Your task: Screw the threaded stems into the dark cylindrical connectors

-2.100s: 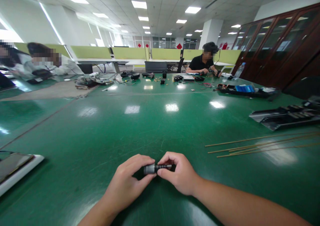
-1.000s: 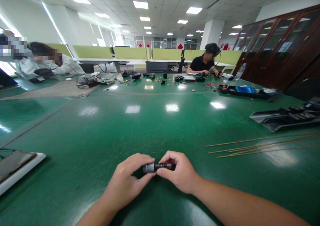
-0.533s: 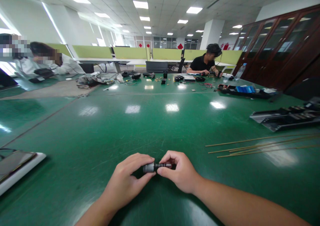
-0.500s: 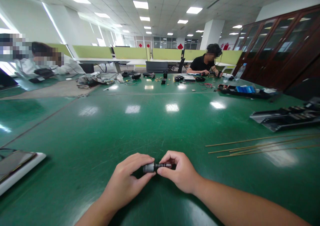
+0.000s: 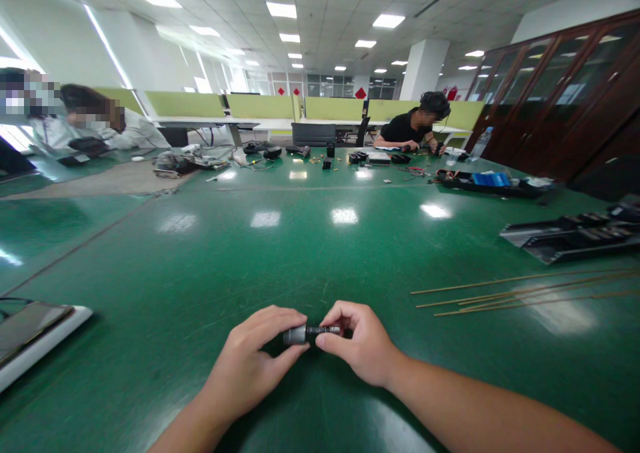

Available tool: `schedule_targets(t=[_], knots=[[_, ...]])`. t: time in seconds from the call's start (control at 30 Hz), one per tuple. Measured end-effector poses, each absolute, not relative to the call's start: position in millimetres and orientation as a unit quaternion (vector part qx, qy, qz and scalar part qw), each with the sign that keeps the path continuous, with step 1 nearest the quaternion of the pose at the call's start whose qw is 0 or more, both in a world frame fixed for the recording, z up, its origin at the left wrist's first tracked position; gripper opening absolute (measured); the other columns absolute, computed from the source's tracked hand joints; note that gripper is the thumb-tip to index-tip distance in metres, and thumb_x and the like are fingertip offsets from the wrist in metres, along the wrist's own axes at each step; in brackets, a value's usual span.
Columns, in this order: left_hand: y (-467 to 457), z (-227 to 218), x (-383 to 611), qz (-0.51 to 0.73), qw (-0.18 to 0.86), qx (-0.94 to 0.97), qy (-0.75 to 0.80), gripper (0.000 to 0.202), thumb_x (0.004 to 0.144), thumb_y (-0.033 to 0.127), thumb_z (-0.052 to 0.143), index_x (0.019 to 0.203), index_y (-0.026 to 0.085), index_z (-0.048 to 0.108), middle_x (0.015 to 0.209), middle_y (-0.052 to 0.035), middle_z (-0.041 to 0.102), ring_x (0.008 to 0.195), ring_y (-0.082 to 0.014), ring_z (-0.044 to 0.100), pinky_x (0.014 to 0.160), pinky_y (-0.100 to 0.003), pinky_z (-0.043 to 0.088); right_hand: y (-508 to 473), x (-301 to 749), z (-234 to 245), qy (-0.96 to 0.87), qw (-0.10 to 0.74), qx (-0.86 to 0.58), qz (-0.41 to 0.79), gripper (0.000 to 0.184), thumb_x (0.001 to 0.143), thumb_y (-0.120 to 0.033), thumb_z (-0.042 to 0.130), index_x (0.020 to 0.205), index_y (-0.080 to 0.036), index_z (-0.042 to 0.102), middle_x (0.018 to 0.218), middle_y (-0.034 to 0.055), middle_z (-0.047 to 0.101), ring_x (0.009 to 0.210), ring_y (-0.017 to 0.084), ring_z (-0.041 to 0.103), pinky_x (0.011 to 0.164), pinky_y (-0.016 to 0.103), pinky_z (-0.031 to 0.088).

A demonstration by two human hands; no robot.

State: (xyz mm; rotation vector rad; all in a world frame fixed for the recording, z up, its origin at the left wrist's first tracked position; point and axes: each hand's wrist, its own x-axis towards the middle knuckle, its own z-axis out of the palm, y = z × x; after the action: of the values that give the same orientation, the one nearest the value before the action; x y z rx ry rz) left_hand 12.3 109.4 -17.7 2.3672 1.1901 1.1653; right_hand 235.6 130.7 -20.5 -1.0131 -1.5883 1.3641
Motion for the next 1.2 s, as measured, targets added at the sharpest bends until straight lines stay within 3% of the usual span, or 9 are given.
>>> schedule_targets(t=[0.8, 1.2], knots=[[107.9, -16.2, 8.5, 0.406, 0.106, 0.806, 0.417, 0.038, 0.08, 0.019, 0.076, 0.116, 0.025, 0.066, 0.106, -0.0055, 0.071, 0.098, -0.0193, 0.067, 0.087, -0.032, 0.056, 131.1, 237.4, -21.4, -0.627, 0.398, -0.398, 0.538, 0.014, 0.076, -0.025, 0.076, 0.079, -0.018, 0.064, 0.064, -0.004, 0.053, 0.06, 0.012, 0.045, 0.06, 0.025, 0.038], [107.6, -16.0, 6.3, 0.403, 0.102, 0.805, 0.424, 0.04, 0.079, 0.019, 0.076, 0.116, 0.027, 0.065, 0.106, -0.0022, 0.07, 0.098, -0.0171, 0.066, 0.088, -0.03, 0.055, 130.5, 238.0, -19.2, -0.63, 0.403, -0.403, 0.527, 0.014, 0.076, -0.025, 0.076, 0.078, -0.017, 0.065, 0.065, -0.004, 0.052, 0.06, 0.012, 0.044, 0.061, 0.026, 0.037]])
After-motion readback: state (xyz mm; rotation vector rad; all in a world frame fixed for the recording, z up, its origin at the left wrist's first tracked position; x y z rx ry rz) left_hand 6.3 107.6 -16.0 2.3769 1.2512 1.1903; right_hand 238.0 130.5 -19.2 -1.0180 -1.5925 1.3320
